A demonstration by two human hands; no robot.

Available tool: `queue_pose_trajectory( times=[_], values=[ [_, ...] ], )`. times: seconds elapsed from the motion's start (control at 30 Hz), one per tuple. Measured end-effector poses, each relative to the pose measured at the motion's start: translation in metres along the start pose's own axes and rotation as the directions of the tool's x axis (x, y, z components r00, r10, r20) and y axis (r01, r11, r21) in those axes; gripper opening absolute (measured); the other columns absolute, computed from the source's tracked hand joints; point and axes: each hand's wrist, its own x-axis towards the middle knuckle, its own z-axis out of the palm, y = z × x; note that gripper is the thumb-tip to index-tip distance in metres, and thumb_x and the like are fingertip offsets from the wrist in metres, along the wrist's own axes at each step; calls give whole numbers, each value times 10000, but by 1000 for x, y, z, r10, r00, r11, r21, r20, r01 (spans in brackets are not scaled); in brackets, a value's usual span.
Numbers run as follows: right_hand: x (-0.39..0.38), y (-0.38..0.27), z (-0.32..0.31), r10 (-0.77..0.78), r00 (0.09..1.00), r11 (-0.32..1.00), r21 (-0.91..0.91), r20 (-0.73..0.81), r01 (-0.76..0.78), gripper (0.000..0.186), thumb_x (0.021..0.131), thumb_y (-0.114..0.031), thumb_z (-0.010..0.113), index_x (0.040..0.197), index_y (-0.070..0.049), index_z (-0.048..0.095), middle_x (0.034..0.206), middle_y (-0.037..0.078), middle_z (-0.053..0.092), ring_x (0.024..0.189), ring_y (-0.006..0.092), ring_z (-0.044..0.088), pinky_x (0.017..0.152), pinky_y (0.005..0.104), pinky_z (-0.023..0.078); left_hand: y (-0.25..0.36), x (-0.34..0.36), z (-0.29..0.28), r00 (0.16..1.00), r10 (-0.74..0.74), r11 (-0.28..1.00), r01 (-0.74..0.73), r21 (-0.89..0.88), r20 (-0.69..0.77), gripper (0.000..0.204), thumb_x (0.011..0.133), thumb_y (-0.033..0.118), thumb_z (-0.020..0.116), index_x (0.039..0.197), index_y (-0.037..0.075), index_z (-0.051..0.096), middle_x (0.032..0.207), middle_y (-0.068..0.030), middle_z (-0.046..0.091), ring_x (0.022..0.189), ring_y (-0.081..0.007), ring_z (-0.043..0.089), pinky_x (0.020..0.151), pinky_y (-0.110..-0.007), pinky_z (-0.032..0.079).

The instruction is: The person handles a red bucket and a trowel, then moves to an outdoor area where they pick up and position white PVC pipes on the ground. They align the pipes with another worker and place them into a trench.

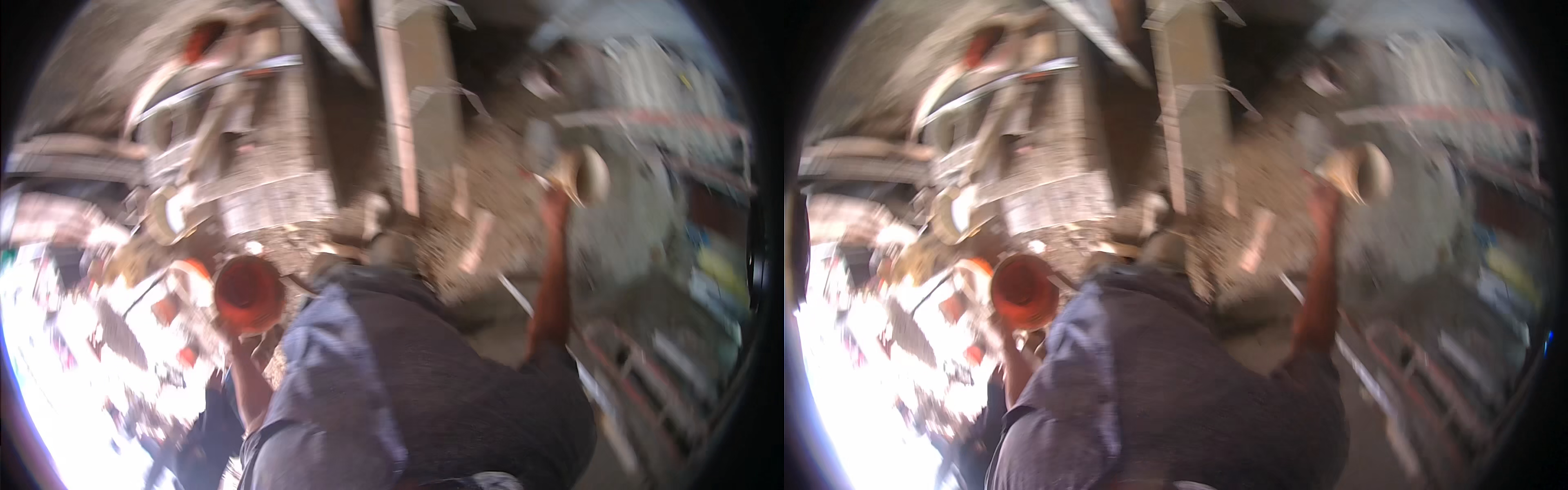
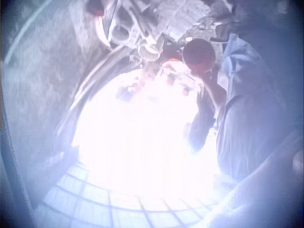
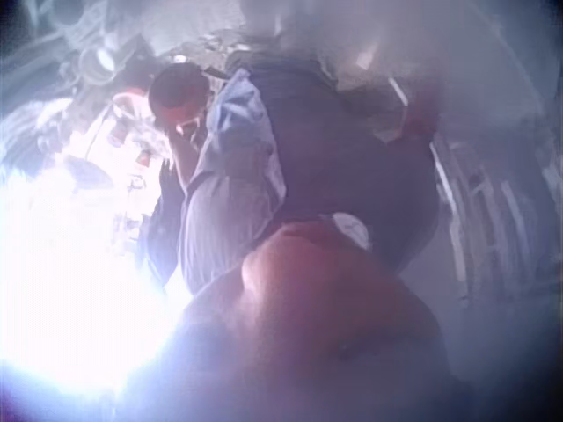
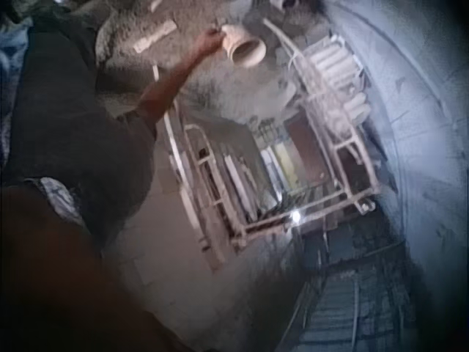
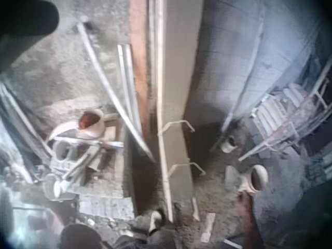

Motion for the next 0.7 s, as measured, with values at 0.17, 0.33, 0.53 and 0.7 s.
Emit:
queue_pose_trajectory(
  times=[0.17, 0.33, 0.53, 0.7],
  values=[
    [6, 4, -47, 47, 981, 732, 674, -190, 95, 401, 973, -206, 617, 1330, -39, 542, 1179, 138, 615, 1009, 248, 599, 868, 387, 504, 132, -83, 15, 935, -268, 917, 174, -359, -232, 170, 948, 204, 580, 1030, 126, 707, 955, -59, 722, 822, -198, 672, 729, -355, 558],
    [-3, -236, -180, -406, 914, 18, 999, -16, 26, 471, 979, -231, 600, 1403, -67, 478, 1029, 96, 590, 775, 164, 583, 659, 286, 514, 105, -118, 12, 878, -377, 892, 258, -372, -295, 410, 775, 313, 719, 1106, 72, 702, 957, -172, 734, 904, -286, 718, 826, -416, 554],
    [-119, -434, -151, -926, 298, 351, 817, 231, 457, 516, 870, -106, 692, 1348, -52, 503, 796, 32, 544, 561, 117, 531, 455, 279, 473, 100, -160, -10, 845, -266, 794, -81, -603, -463, 486, 712, 236, 678, 1170, 73, 690, 950, -160, 719, 893, -312, 691, 853, -406, 545],
    [-267, -546, -139, -884, -133, 233, 669, 448, 706, 652, 799, -260, 699, 1372, -32, 487, 1076, 271, 677, 967, 433, 698, 839, 463, 545, 28, -193, -11, 713, -155, 717, -395, -574, -684, 654, 726, 67, 598, 1372, 1, 525, 1319, -160, 578, 1161, -250, 598, 1023, -325, 472]
  ],
)
